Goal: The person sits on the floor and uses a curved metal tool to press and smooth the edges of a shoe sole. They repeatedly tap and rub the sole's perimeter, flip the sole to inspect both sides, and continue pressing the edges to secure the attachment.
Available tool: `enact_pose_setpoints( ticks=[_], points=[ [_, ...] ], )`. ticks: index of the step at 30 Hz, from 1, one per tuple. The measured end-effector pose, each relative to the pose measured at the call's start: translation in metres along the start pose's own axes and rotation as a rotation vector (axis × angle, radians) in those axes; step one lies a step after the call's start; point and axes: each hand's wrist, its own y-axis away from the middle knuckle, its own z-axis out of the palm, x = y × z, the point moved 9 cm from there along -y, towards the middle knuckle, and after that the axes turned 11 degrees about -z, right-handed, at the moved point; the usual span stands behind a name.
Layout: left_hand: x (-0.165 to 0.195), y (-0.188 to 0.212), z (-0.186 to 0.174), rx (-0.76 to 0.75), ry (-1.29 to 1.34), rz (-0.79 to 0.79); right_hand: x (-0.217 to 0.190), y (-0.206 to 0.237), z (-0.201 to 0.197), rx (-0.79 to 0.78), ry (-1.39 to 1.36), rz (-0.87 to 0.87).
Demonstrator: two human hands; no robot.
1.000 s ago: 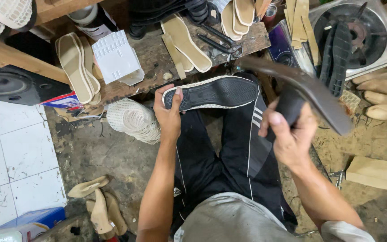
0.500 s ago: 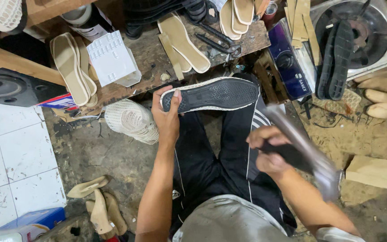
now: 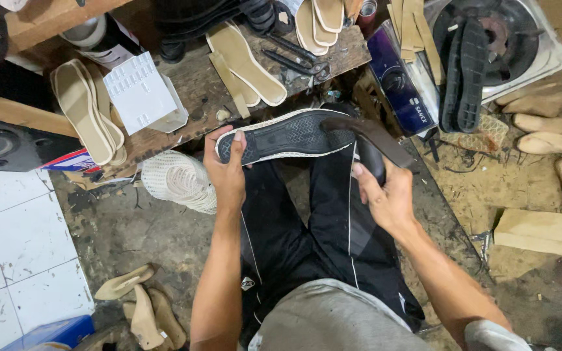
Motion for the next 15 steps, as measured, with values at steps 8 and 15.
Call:
enact_pose_setpoints(
  ticks=[8,15],
  points=[
    [-0.004,-0.004,-0.001,-0.005,0.009,0.017,0.02,0.007,-0.025,0.03,0.012,0.103],
    [0.014,0.0,0.008,-0.116,-0.068,0.321,0.003,0.011,-0.041,0.19,-0.113,-0.075]
  ],
)
